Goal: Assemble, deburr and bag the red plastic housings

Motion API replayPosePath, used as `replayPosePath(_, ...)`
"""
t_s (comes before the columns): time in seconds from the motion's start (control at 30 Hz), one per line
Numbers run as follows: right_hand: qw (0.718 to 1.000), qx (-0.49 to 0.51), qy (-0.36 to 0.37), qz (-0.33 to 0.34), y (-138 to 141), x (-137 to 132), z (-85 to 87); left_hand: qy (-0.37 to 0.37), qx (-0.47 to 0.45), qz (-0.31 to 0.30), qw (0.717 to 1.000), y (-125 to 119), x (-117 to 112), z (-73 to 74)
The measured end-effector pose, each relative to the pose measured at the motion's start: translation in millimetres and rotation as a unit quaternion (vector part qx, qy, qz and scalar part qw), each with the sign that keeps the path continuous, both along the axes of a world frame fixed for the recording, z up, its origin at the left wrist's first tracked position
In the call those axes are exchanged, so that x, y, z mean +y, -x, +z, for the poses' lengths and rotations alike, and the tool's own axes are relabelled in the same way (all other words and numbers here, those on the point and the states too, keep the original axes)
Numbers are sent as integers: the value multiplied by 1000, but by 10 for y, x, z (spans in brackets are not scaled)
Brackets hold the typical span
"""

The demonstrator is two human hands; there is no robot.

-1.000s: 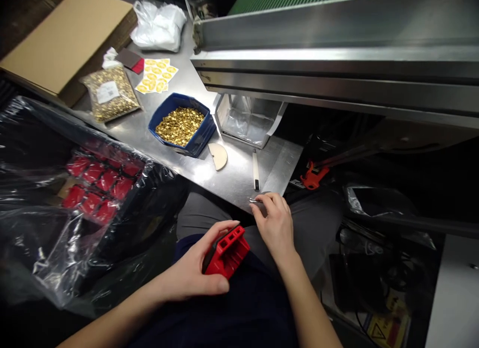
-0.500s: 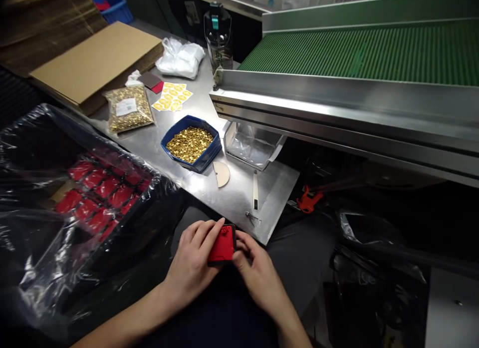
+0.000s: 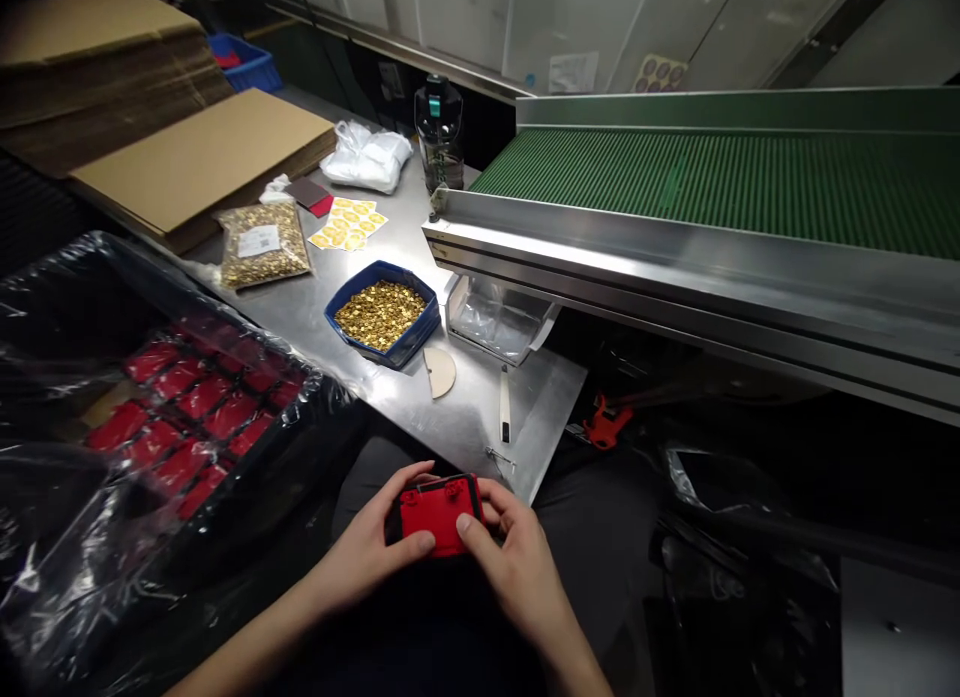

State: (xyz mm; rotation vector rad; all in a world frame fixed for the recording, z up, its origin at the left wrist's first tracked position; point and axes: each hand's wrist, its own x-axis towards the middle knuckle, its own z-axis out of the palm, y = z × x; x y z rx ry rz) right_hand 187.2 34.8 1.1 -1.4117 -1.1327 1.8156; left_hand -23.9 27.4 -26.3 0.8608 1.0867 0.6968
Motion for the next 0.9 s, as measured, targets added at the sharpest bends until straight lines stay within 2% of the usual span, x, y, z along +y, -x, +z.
replayPosePath(0.1,992,-104,-66,5,100,-7,99,113,-154,55,980,-84,-24,-107)
replayPosePath(0.2,979,-179,-90,34,164,-48,198,171,-219,77,958,-147,-42,-140)
replayPosePath(0.37,964,-224,-112,88,173,-128,277,183,-289,87,935,-153,-54,-130)
replayPosePath(0.47,954,-233,-163,100,166,-154,293,175,-330,80,924,-148,-93,-137)
replayPosePath(0.57,938,-226,-245,93,161,-170,324,163,-337,64,925,-151,-151,-133)
replayPosePath(0.73,899,-183,-383,105,152,-166,428,128,-364,40,922,-145,-173,-10)
replayPosePath(0.9,872,-208,-411,167,132,-147,507,169,-368,65,912,-126,-197,116)
